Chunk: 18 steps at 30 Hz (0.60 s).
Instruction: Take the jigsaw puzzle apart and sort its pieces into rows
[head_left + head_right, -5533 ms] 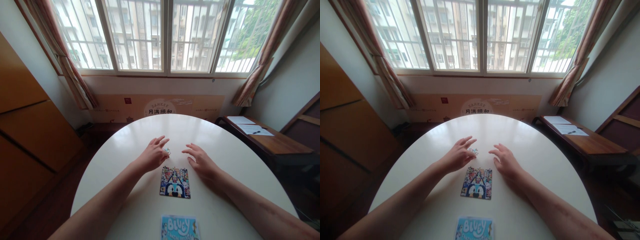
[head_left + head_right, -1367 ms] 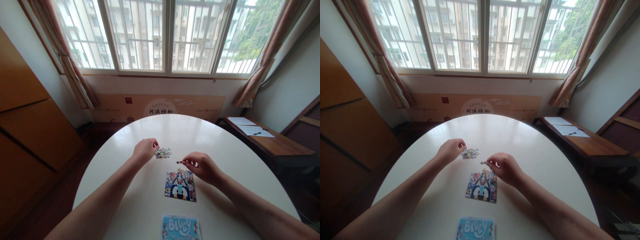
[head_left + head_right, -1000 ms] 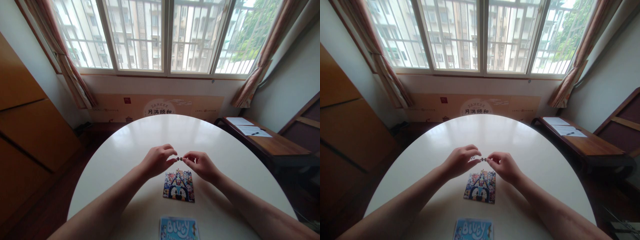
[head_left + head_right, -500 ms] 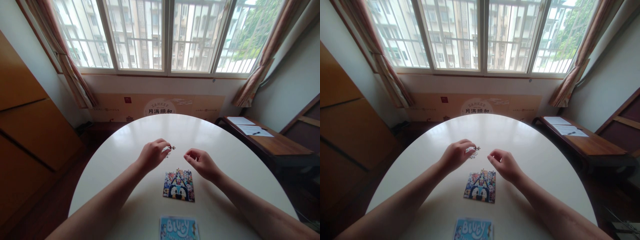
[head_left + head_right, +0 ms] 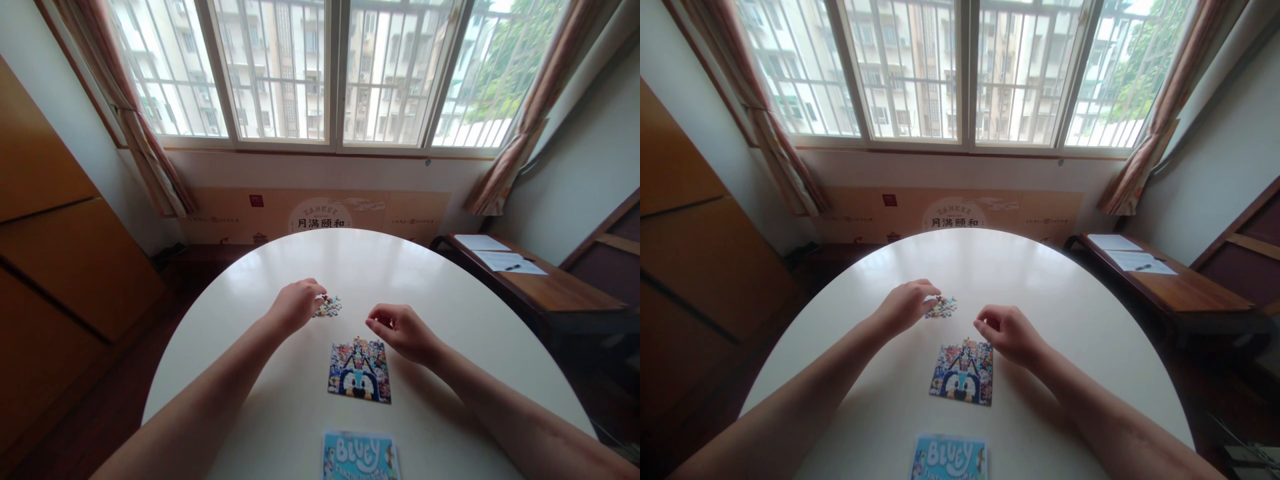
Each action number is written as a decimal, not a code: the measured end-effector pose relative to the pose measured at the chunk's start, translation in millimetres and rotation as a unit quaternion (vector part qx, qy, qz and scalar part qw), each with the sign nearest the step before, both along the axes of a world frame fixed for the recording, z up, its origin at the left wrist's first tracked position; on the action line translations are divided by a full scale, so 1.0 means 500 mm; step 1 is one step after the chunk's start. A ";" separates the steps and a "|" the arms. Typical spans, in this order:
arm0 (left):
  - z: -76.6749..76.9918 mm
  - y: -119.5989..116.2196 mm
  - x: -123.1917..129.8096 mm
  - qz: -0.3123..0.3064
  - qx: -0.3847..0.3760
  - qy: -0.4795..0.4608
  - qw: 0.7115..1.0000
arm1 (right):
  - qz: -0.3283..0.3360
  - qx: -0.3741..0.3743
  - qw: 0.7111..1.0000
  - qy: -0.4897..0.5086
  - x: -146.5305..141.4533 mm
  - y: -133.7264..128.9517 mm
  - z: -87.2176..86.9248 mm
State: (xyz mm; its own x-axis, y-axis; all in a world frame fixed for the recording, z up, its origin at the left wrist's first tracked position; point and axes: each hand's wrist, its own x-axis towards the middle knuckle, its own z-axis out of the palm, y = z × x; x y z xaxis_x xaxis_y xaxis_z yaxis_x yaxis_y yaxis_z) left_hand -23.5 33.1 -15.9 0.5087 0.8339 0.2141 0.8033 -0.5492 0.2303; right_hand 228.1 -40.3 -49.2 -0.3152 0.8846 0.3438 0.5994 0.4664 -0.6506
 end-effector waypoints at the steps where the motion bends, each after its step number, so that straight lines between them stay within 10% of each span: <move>1: 0.000 0.000 -0.001 0.011 0.003 -0.002 1.000 | 0.009 0.003 1.000 -0.007 0.000 -0.001 0.001; 7: 0.012 -0.007 0.003 0.059 0.035 -0.006 0.998 | 0.045 0.021 0.997 -0.059 0.001 -0.007 0.009; 13: 0.005 -0.044 0.035 -0.144 -0.013 -0.006 0.989 | 0.090 0.033 0.990 -0.101 0.006 -0.008 0.015; 18: -0.015 -0.070 0.060 -0.183 -0.042 -0.023 0.982 | 0.113 0.044 0.984 -0.130 0.010 -0.009 0.020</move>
